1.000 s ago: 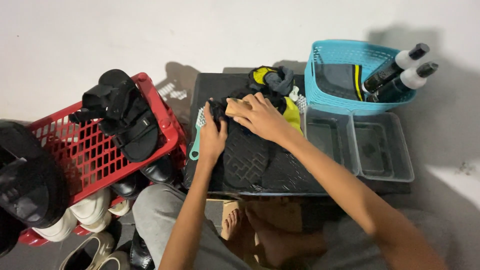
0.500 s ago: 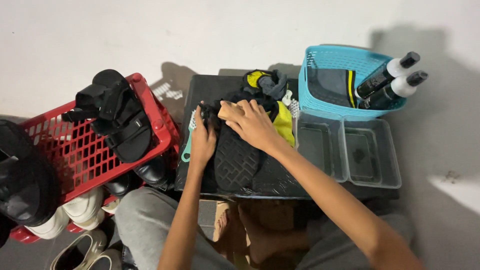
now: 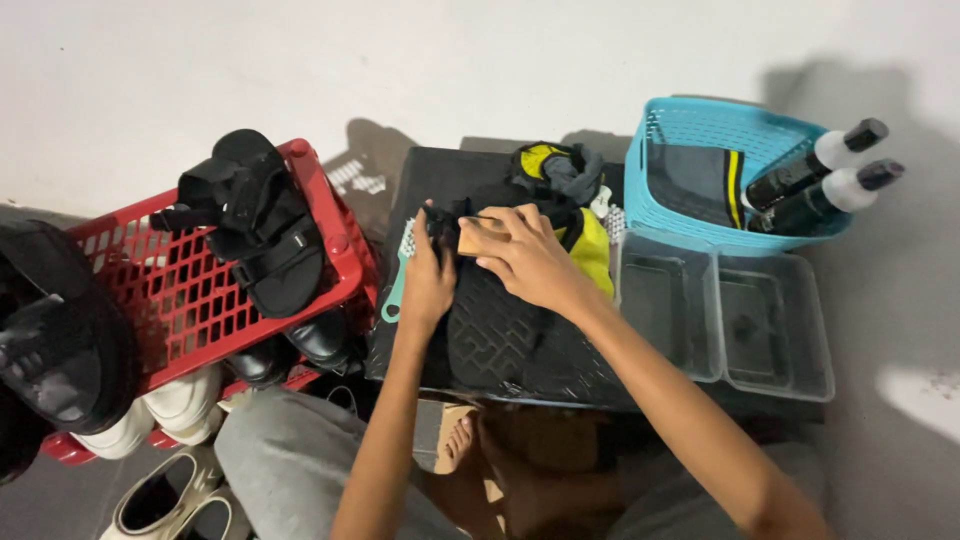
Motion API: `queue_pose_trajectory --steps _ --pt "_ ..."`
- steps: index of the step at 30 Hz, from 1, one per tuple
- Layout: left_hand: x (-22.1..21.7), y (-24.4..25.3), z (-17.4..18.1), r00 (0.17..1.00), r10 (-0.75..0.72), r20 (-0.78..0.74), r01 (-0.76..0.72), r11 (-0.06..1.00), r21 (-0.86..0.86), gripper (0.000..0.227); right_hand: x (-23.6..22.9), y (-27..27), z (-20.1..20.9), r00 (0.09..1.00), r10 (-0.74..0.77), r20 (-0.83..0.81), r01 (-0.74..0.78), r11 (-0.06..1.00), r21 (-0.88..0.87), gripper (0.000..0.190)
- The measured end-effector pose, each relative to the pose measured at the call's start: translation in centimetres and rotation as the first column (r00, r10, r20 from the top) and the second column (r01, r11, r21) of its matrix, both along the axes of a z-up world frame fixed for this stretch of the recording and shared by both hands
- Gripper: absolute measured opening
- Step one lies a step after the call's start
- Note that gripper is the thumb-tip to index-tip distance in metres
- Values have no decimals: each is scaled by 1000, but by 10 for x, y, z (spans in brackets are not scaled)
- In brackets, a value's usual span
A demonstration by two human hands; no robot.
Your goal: The person scrubs the sole of a black shoe using a wooden block held in the right hand while stabilizing the shoe with the left hand. The person continues to scrub the same area of the sole repeatedly.
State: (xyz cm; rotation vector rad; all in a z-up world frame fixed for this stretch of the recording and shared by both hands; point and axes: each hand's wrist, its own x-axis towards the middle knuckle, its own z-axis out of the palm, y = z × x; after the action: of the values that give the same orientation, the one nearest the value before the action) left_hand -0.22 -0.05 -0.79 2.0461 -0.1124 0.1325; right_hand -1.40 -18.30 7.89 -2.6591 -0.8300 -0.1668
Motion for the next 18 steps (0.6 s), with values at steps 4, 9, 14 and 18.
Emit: queue_pose_trajectory --steps 4,9,14,18 --pt "-15 -4 28 1000 -3 -14 3 1000 2 73 14 0 -26 995 -9 98 7 1000 21 27" --pt "-12 -2 25 999 -20 38 18 999 44 76 35 6 -57 951 -7 309 -43 987 154 33" --pt "-10 -2 21 1000 -6 30 4 998 61 74 31 3 -43 938 19 346 -91 977 195 30" --pt "-7 -3 20 993 -28 113 18 996 92 69 32 -3 -51 913 100 394 -174 972 156 34"
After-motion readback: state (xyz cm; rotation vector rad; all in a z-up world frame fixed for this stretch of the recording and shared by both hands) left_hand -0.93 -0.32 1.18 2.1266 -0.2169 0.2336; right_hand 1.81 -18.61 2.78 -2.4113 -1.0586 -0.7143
